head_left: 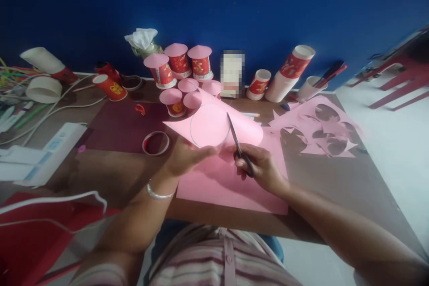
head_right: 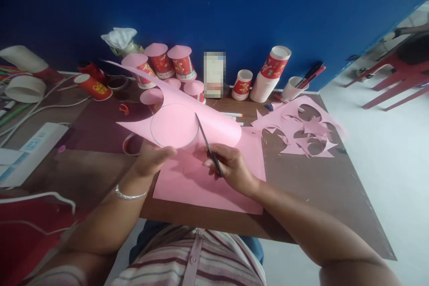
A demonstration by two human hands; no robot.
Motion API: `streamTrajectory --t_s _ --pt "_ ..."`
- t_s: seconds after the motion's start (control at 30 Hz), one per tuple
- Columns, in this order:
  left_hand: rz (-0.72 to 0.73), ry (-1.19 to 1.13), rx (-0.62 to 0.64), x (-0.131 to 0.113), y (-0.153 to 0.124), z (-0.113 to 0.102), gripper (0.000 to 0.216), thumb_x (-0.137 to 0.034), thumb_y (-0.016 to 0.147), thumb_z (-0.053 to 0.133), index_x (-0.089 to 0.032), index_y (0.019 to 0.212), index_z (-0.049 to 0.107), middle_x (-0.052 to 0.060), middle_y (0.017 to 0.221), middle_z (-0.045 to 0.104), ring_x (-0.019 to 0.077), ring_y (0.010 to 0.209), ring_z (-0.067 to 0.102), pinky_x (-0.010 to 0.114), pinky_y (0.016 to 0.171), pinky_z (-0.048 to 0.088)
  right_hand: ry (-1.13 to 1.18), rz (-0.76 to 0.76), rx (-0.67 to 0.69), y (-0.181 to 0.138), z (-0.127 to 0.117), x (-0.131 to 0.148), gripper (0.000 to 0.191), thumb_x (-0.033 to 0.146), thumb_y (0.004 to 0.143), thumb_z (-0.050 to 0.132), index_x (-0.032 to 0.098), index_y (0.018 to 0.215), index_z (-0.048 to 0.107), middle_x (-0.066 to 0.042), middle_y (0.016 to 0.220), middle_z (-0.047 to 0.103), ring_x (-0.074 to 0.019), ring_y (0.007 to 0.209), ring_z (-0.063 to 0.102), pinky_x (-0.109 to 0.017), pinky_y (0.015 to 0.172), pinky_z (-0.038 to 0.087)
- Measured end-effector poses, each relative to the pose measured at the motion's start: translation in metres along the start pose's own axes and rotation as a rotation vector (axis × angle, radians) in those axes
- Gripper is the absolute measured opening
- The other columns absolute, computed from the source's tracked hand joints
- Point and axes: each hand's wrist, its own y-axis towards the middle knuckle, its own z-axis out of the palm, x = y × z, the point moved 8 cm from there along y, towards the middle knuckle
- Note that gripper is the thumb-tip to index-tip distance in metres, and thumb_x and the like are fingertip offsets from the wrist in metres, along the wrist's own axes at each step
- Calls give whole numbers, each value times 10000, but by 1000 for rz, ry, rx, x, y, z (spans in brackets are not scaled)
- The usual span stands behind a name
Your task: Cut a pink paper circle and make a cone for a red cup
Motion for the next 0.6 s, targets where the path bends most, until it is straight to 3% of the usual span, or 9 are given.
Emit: streamTrajectory --t_s 0.1,0.2,0.37,0.6 --pt "42 112 -249 -1 -5 -2 555 -557 886 793 -196 1300 714 122 1259 786 314 1258 730 475 1152 583 5 2 6 -1 2 -3 481 602 848 827 169 1056 799 -11 806 620 -93 546 614 -208 442 569" --pt "111 154 -331 -7 -6 -1 412 -468 906 798 -168 1185 760 123 1224 802 289 1207 756 423 1095 620 26 39 8 -2 4 -8 485 596 832 843 163 1043 784 -1 784 619 -92 538 615 -201 441 560" --pt "101 170 -313 -4 -4 -3 303 -396 912 798 -163 1106 786 116 1124 818 267 1123 777 400 1032 644 63 72 19 -3 8 -11 499 604 834 836 163 1055 756 28 714 603 -81 501 581 -201 448 556" --pt "-10 140 -229 6 -2 -1 347 -498 875 799 -199 1052 792 122 1159 806 313 1159 757 484 1066 636 69 98 13 -3 8 -13 497 595 822 849 169 1058 747 20 752 612 -93 531 615 -203 448 558"
